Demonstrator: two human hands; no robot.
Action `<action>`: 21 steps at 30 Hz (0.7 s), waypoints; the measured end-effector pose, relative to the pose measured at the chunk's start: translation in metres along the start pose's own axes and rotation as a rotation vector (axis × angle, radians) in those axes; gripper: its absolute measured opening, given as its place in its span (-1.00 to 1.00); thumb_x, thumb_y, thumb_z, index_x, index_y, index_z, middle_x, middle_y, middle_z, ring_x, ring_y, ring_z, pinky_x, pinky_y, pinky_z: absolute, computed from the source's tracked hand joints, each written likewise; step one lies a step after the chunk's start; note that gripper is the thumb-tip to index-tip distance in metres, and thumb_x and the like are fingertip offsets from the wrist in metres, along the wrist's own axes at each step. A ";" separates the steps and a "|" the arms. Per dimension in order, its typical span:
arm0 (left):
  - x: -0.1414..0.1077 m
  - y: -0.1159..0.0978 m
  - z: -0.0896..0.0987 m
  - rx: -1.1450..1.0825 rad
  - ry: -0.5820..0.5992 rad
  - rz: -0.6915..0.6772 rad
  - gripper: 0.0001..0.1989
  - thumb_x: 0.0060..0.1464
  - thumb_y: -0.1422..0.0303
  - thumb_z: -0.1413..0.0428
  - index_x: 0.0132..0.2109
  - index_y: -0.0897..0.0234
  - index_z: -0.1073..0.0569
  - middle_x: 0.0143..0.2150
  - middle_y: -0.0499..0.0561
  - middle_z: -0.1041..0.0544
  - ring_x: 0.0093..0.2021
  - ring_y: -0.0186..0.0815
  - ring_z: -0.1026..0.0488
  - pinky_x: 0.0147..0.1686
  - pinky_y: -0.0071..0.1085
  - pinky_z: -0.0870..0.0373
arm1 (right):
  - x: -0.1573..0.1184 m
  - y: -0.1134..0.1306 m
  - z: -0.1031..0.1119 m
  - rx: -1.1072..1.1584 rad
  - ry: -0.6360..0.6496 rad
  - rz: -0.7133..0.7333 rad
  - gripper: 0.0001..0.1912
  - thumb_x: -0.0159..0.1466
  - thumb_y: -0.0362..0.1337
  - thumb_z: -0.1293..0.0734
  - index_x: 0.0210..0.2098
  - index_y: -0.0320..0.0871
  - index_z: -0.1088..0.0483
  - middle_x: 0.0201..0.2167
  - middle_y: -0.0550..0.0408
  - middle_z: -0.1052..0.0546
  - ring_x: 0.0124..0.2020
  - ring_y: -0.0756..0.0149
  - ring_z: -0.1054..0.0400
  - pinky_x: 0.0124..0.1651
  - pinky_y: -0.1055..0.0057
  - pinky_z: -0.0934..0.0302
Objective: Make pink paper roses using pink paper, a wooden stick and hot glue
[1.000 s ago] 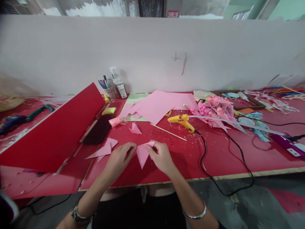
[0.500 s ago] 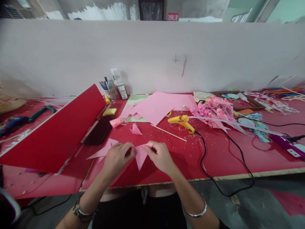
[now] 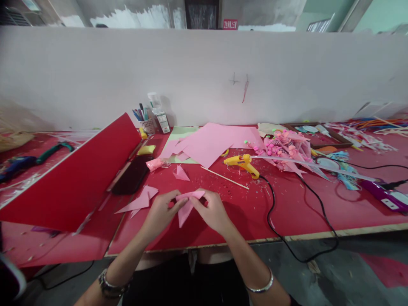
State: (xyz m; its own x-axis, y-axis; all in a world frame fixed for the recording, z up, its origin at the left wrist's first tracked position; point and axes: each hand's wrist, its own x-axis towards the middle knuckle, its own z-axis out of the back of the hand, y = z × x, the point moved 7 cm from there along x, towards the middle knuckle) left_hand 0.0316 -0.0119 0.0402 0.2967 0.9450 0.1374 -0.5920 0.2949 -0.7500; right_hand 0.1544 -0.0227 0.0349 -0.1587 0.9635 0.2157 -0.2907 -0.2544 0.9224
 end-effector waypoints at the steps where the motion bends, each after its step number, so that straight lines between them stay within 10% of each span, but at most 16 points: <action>1: 0.000 0.000 0.000 0.016 -0.005 0.004 -0.68 0.04 0.23 0.05 -0.57 0.31 -0.16 -0.63 -0.16 -0.20 -0.58 -0.46 -0.14 -0.57 -0.54 -0.01 | 0.000 -0.001 -0.003 -0.006 0.030 -0.007 -0.81 0.17 -0.24 -0.18 -0.41 -0.19 -0.38 -0.49 0.11 -0.43 -0.42 0.35 -0.29 -0.36 0.49 -0.13; 8: 0.001 -0.005 0.003 0.080 -0.025 -0.049 -0.65 0.05 0.22 0.05 -0.59 0.32 -0.16 -0.65 -0.17 -0.16 -0.60 -0.48 -0.12 -0.58 -0.54 0.00 | -0.002 -0.002 -0.011 -0.069 0.131 0.005 -0.71 0.22 -0.22 -0.12 -0.53 -0.22 -0.32 -0.65 0.18 -0.32 -0.58 0.44 -0.20 -0.50 0.53 -0.05; 16: -0.002 -0.007 -0.001 -0.106 0.216 -0.046 -0.53 0.15 0.23 0.20 -0.61 0.34 -0.32 -0.66 -0.10 -0.36 -0.61 -0.45 -0.30 -0.52 -0.55 -0.14 | 0.000 0.004 -0.002 -0.139 0.106 0.042 -0.69 0.20 -0.22 -0.16 -0.63 -0.21 -0.23 -0.70 0.22 -0.27 -0.63 0.50 -0.16 -0.53 0.56 0.01; 21: 0.003 -0.003 0.006 -0.079 0.126 0.006 -0.51 0.14 0.20 0.18 -0.66 0.33 -0.31 -0.70 -0.09 -0.36 -0.63 -0.45 -0.29 -0.52 -0.54 -0.15 | 0.002 0.001 0.002 -0.166 0.024 0.034 -0.65 0.20 -0.21 -0.15 -0.66 -0.20 -0.20 -0.72 0.23 -0.22 -0.63 0.50 -0.14 -0.54 0.55 0.00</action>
State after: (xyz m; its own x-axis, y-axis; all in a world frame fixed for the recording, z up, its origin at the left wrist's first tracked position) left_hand 0.0297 -0.0092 0.0466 0.3881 0.9200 0.0543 -0.5348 0.2728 -0.7997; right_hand 0.1562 -0.0206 0.0369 -0.1930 0.9524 0.2361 -0.4363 -0.2989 0.8487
